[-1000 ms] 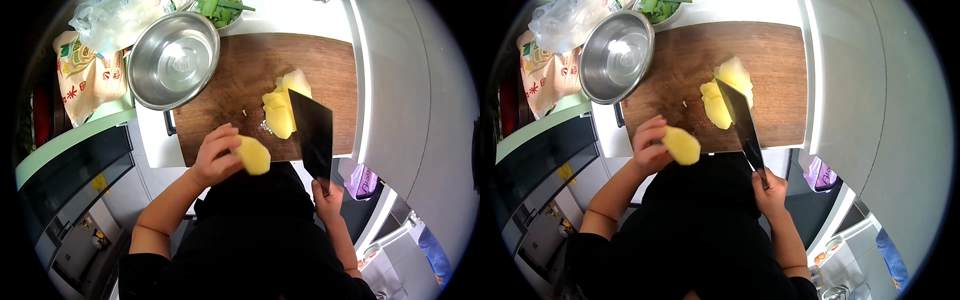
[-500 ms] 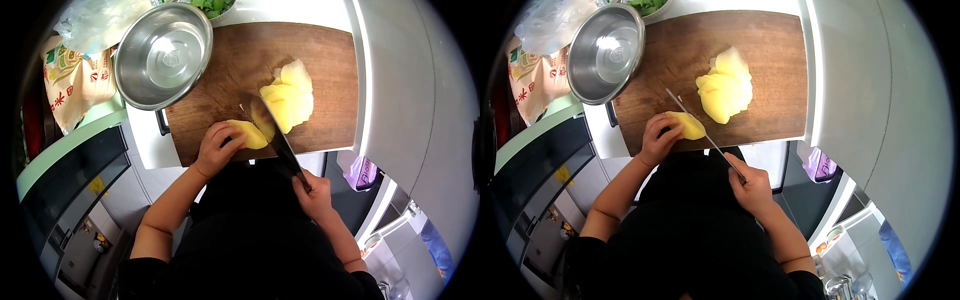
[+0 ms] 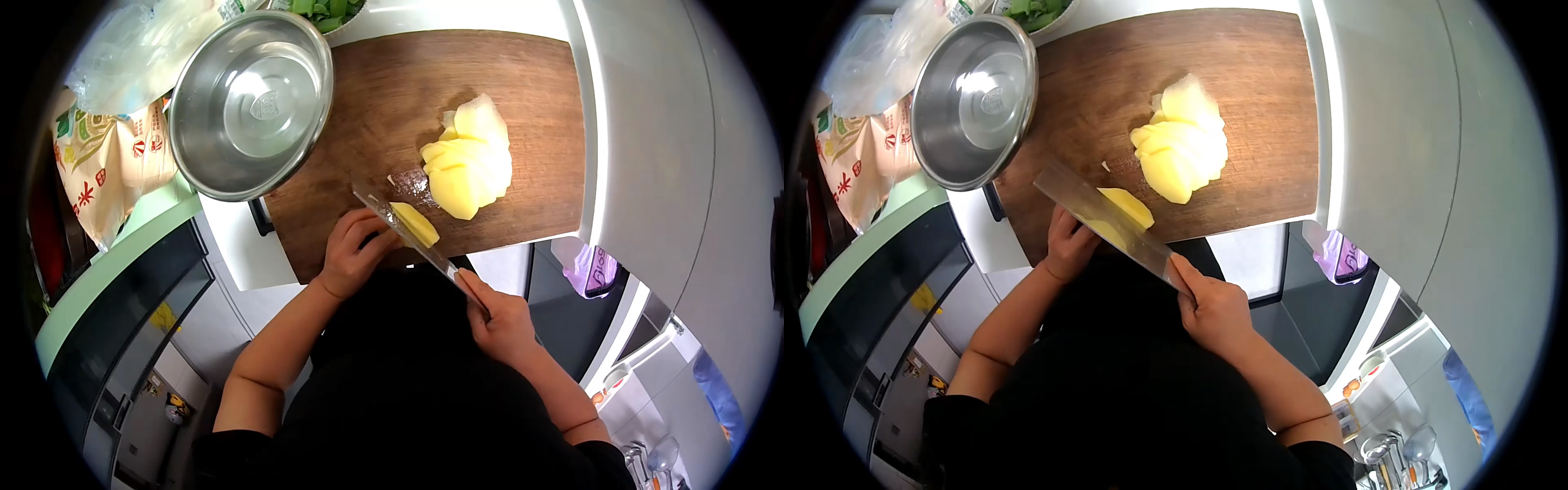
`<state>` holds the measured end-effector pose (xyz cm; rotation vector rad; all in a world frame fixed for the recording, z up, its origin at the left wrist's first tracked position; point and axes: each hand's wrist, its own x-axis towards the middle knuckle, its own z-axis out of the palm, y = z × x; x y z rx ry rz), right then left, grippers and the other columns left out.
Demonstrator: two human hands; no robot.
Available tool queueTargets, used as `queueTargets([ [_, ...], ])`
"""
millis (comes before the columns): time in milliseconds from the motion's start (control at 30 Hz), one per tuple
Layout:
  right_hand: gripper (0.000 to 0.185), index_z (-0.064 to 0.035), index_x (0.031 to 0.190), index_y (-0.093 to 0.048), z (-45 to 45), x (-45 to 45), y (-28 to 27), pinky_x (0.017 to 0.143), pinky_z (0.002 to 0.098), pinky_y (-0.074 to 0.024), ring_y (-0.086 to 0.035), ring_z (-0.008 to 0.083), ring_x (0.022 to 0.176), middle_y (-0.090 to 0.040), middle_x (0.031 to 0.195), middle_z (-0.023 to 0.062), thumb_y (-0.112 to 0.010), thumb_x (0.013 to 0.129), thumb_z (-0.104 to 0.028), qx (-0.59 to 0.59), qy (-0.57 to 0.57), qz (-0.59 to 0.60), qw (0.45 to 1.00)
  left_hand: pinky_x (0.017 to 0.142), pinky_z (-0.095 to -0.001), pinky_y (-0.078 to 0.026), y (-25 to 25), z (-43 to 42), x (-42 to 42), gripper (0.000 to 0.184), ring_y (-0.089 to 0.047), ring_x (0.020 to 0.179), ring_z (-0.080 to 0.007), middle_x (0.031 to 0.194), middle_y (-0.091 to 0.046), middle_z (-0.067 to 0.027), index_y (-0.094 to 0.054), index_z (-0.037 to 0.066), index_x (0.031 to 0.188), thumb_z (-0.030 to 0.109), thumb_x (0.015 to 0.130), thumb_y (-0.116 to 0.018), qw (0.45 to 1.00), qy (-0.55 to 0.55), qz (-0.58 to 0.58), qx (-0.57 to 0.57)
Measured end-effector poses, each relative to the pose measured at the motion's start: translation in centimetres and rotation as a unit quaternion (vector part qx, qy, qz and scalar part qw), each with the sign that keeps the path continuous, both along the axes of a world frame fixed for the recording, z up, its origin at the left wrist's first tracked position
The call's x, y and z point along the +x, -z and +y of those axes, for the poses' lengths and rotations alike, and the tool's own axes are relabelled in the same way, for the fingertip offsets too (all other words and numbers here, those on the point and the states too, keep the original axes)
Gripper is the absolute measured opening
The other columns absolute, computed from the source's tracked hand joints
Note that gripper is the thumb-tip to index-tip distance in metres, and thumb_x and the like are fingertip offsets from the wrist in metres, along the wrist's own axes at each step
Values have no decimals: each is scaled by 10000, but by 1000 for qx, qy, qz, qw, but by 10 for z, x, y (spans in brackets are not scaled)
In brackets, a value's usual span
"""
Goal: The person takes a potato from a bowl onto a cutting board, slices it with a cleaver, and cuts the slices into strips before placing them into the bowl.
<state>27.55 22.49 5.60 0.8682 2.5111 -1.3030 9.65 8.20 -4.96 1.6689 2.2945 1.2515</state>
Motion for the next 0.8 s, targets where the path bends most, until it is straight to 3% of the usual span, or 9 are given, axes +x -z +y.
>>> queueTargets([
  [267, 400, -75, 1143, -564, -2, -16, 1, 509, 385, -477, -596, 314, 549, -599, 640, 151, -604, 750, -14, 8, -7, -31, 999, 762, -363, -511, 0, 1, -1, 303, -572, 932, -275, 935, -601, -71, -663, 70, 902, 97, 618, -763, 1000, -2, -15, -2],
  [333, 361, -36, 1160, -577, 0, -26, -2, 531, 386, -465, -589, 366, 568, -590, 675, 221, -559, 801, 1, -18, 11, -55, 998, 771, -359, -511, 0, 2, -2, 312, -572, 933, -273, 937, -603, -71, -666, 70, 915, 97, 620, -762, 1000, -3, -21, 2],
  [633, 311, -55, 1080, -618, 4, -41, 23, 566, 425, -486, -596, 379, 619, -606, 683, 203, -590, 771, -39, -50, 47, -40, 997, 762, -378, -492, 2, -3, 1, 363, -569, 900, -293, 973, -592, -91, -649, 84, 960, 87, 621, -779, 999, 11, -41, 14],
  [767, 306, -43, 1098, -614, 6, -36, 24, 535, 380, -467, -584, 343, 554, -588, 632, 183, -586, 793, -49, -86, 88, -14, 992, 756, -349, -469, -4, -4, 1, 426, -542, 897, -255, 1038, -572, -57, -632, 140, 1038, 94, 638, -771, 999, -14, -28, -25],
  [800, 301, -32, 1107, -606, 7, -32, 22, 514, 348, -446, -556, 292, 510, -568, 600, 160, -583, 807, -53, -102, 109, -11, 989, 751, -333, -458, -5, -7, 2, 440, -530, 897, -240, 1049, -566, -32, -630, 167, 1058, 99, 645, -767, 998, -13, -9, -53],
])
